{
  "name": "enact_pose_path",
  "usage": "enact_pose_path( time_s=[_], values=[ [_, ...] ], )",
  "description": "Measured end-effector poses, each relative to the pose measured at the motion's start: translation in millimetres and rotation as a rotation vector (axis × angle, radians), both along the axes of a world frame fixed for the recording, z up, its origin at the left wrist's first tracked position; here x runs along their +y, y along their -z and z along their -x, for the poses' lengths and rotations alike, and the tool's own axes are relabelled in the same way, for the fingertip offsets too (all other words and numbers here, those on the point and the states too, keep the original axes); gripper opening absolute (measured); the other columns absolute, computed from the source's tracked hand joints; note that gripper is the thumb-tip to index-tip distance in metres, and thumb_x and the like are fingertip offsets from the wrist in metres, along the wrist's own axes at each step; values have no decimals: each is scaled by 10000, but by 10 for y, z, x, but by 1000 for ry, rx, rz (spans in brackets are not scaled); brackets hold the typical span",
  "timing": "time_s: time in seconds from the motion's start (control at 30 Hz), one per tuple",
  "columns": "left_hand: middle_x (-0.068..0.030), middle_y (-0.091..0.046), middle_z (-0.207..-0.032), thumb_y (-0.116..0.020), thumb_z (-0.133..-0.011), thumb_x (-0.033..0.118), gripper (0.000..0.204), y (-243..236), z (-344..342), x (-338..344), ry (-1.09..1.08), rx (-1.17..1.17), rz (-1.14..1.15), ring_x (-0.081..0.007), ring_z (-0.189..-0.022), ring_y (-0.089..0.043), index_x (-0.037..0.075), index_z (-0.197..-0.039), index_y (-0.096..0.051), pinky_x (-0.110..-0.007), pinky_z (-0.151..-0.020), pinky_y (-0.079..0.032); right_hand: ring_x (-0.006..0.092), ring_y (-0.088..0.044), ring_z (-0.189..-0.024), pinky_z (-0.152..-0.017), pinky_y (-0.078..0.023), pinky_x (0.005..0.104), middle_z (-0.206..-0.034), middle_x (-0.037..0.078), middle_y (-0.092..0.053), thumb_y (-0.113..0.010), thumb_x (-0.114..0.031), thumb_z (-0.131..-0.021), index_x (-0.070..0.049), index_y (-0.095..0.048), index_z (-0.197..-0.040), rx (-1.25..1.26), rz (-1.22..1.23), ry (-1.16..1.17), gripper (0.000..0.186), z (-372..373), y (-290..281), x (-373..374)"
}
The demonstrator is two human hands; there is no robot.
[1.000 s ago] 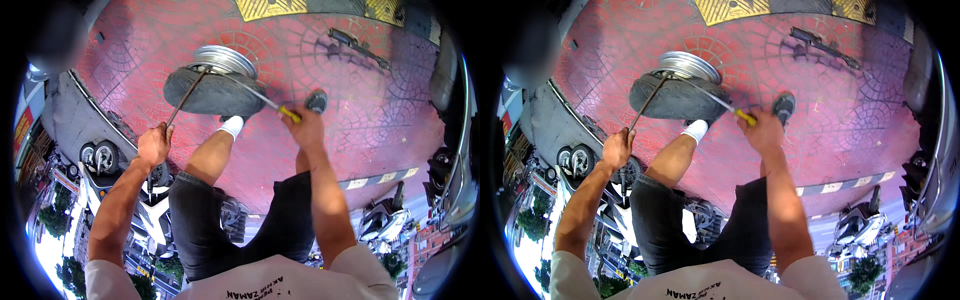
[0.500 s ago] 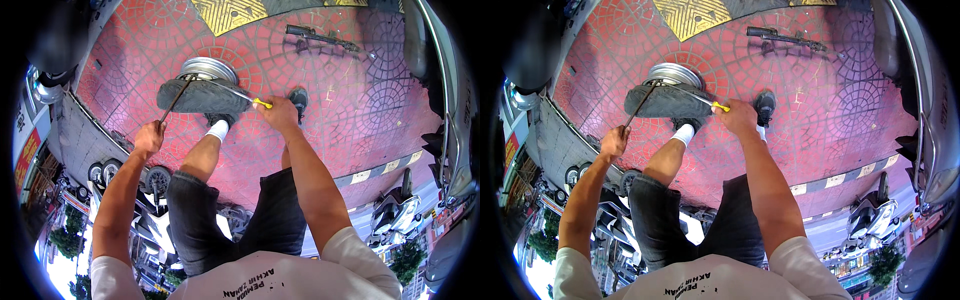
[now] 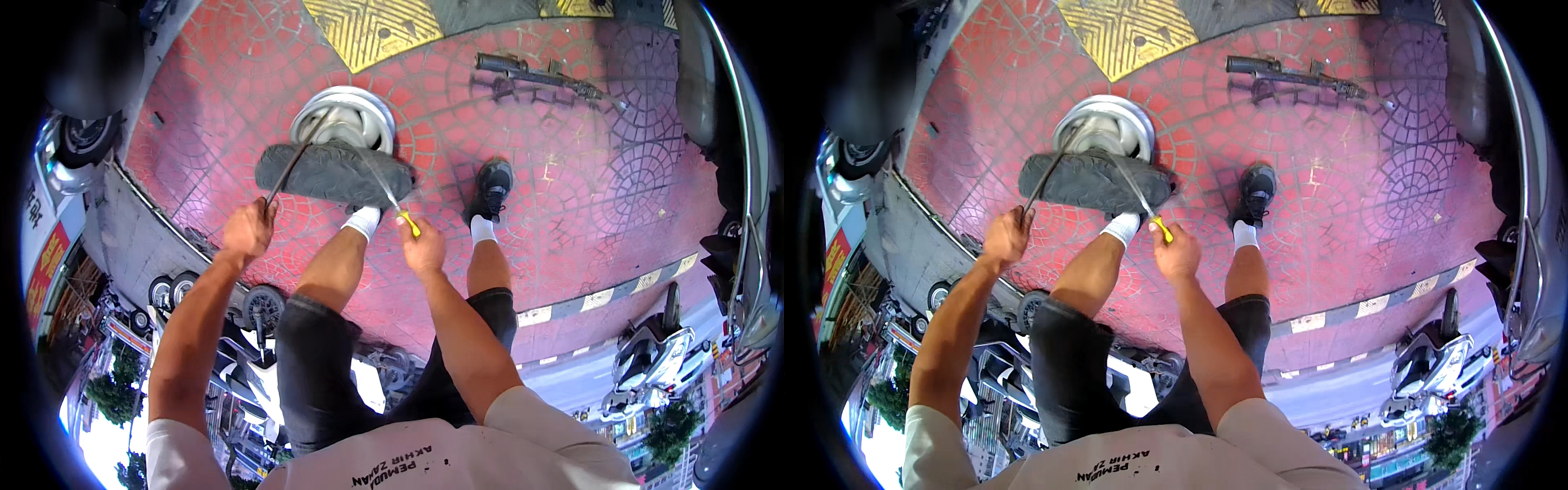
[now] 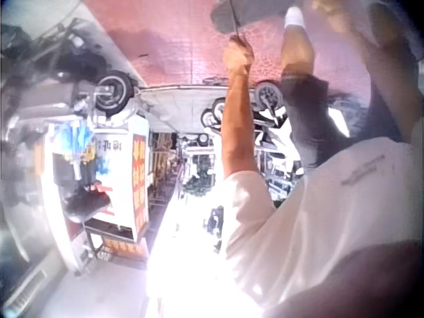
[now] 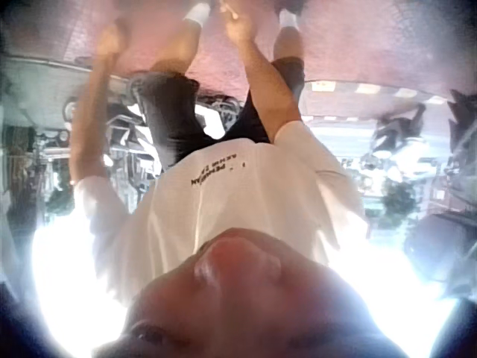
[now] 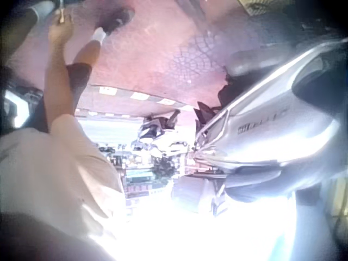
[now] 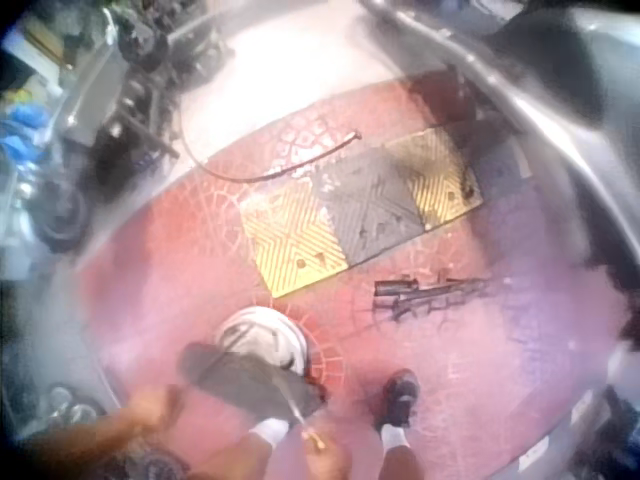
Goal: The person uses a tire lever and a tire iron to pry the bead of a motorcycle tire off the rim. After successfully separating the tire from the rim, the person stands up, inspects the tire, and walks into a cluttered workshop area.
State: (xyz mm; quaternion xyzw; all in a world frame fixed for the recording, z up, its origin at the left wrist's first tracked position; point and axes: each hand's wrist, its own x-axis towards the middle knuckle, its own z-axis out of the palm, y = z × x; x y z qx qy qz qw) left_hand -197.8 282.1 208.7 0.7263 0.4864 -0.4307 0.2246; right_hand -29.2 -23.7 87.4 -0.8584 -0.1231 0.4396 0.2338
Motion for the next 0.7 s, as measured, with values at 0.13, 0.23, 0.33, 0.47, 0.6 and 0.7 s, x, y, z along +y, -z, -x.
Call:
enact_pose_path(
  time_s=[0.13, 0.23, 0.33, 0.47, 0.6, 0.7],
  values=[
    [-340, -710, -967, -573, -1057, 392, 422, 224, -24, -375, -220, 28, 22, -529, -943, -687, -2, -1026, -719, -597, -832, -538, 296, -642, -610, -614, -496, 483, -648, 172, -619, -636, -490, -1033, 6, -636, -806, 577, 2, 780, 546, 296, -165, 496],
    [-223, -684, -785, -581, -1065, 409, 479, 78, -142, -384, -317, -126, 32, -370, -788, -694, -24, -893, -692, -487, -762, -534, 239, -605, -657, -643, -468, 453, -653, 153, -596, -644, -449, -1045, 23, -625, -823, 415, -60, 527, 522, 52, -266, 176],
    [-95, -634, -669, -619, -1055, 397, 471, -87, -467, -419, -538, -313, -3, -212, -631, -615, 4, -801, -670, -403, -607, -474, 199, -589, -589, -576, -458, 413, -638, 113, -586, -677, -471, -1028, 2, -619, -816, 412, -145, 390, 521, -537, -647, 98],
    [-132, -646, -664, -617, -1033, 333, 399, -270, -1018, -1087, -908, -501, 79, -255, -635, -569, -18, -853, -680, -459, -670, -506, 105, -520, -455, -427, -393, 275, -623, 9, -556, -695, -540, -1007, -45, -667, -1040, 640, -138, 388, 496, -1066, -1435, 232],
    [-168, -694, -717, -622, -1003, 278, 305, -589, -1560, -2129, -371, -586, 32, -318, -640, -682, -10, -912, -661, -474, -629, -544, 146, -609, -523, -489, -491, 304, -716, 56, -638, -769, -524, -949, -17, -662, -986, 685, -54, 206, 519, -1359, -2018, 400],
    [-209, -752, -880, -659, -967, 342, 344, -1140, -1953, -2264, -309, -466, 189, -373, -790, -744, 2, -1006, -692, -491, -709, -573, 181, -655, -573, -536, -519, 328, -776, 80, -666, -763, -434, -961, 7, -677, -1031, 645, -23, 190, 455, -1327, -1508, -133]
  ],
)
